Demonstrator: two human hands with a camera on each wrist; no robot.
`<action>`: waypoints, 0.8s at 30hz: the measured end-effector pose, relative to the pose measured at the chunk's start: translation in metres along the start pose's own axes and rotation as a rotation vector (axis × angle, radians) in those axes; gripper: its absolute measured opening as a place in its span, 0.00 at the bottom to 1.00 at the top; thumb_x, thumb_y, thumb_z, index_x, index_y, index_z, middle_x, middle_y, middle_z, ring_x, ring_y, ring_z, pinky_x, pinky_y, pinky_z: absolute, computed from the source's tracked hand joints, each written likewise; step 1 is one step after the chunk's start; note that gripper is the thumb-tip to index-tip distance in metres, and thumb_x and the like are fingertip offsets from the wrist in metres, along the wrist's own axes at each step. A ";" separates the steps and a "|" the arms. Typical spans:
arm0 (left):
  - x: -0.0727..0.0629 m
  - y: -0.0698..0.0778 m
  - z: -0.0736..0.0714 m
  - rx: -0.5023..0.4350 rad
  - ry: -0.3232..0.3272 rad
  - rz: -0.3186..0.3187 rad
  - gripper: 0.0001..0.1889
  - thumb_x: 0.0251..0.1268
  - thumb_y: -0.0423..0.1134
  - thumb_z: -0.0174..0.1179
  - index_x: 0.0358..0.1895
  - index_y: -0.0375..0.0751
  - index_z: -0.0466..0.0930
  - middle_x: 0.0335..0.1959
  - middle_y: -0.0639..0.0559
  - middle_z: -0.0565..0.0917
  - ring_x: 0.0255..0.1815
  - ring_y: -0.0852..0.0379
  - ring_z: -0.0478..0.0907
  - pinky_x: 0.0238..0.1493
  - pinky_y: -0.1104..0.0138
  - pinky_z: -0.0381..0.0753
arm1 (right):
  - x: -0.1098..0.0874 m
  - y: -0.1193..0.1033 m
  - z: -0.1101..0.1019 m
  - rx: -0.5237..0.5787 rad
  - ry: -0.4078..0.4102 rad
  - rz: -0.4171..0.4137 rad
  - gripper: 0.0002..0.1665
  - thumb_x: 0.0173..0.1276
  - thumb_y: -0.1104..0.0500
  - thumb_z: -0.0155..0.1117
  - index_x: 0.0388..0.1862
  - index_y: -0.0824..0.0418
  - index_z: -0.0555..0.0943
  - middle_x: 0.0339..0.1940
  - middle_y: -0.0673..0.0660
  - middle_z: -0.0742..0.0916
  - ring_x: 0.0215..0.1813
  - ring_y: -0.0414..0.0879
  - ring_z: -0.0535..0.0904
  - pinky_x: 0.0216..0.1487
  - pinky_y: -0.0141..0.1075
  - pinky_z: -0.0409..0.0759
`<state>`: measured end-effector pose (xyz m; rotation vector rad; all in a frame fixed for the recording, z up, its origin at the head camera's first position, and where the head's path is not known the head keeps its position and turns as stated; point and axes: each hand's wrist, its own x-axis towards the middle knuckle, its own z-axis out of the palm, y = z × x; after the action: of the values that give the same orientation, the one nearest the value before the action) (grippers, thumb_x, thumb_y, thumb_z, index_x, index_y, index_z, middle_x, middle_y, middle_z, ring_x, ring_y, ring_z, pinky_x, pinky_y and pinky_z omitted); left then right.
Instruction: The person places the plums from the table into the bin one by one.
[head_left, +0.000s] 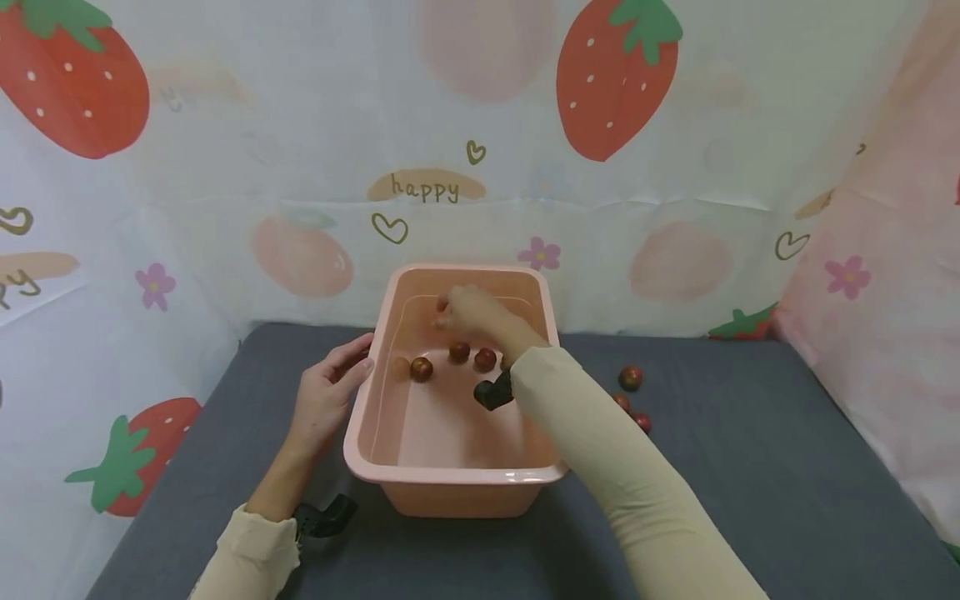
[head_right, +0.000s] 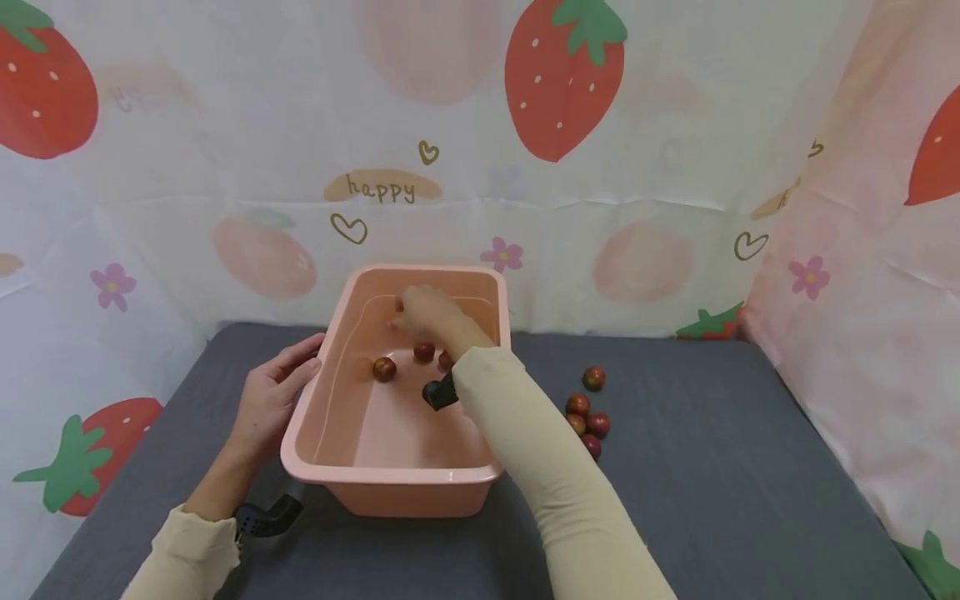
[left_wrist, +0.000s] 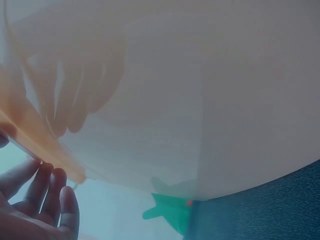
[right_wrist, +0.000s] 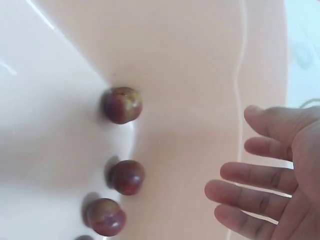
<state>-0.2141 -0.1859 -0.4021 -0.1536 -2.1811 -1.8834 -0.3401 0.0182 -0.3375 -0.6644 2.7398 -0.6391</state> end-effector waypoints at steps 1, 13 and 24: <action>0.000 0.000 0.000 0.001 -0.001 0.002 0.22 0.71 0.36 0.56 0.66 0.33 0.72 0.61 0.34 0.76 0.50 0.76 0.77 0.49 0.81 0.79 | 0.000 -0.001 -0.001 -0.011 0.008 -0.013 0.24 0.71 0.51 0.59 0.63 0.60 0.76 0.50 0.55 0.83 0.49 0.47 0.78 0.59 0.40 0.77; -0.001 -0.002 0.000 0.030 -0.008 -0.011 0.23 0.71 0.37 0.57 0.66 0.35 0.72 0.62 0.35 0.76 0.49 0.77 0.77 0.49 0.81 0.78 | -0.017 -0.019 -0.032 0.078 0.084 -0.133 0.26 0.70 0.48 0.61 0.61 0.60 0.76 0.46 0.57 0.84 0.46 0.48 0.80 0.49 0.40 0.80; 0.000 0.002 -0.002 0.018 -0.023 -0.002 0.23 0.71 0.36 0.57 0.66 0.35 0.72 0.60 0.37 0.77 0.50 0.77 0.77 0.49 0.82 0.78 | -0.076 -0.009 -0.082 0.074 0.210 -0.248 0.20 0.70 0.50 0.62 0.55 0.60 0.81 0.45 0.57 0.86 0.44 0.50 0.81 0.44 0.40 0.81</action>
<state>-0.2133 -0.1880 -0.4002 -0.1700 -2.2133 -1.8719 -0.2981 0.0767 -0.2512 -0.9808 2.8290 -0.9078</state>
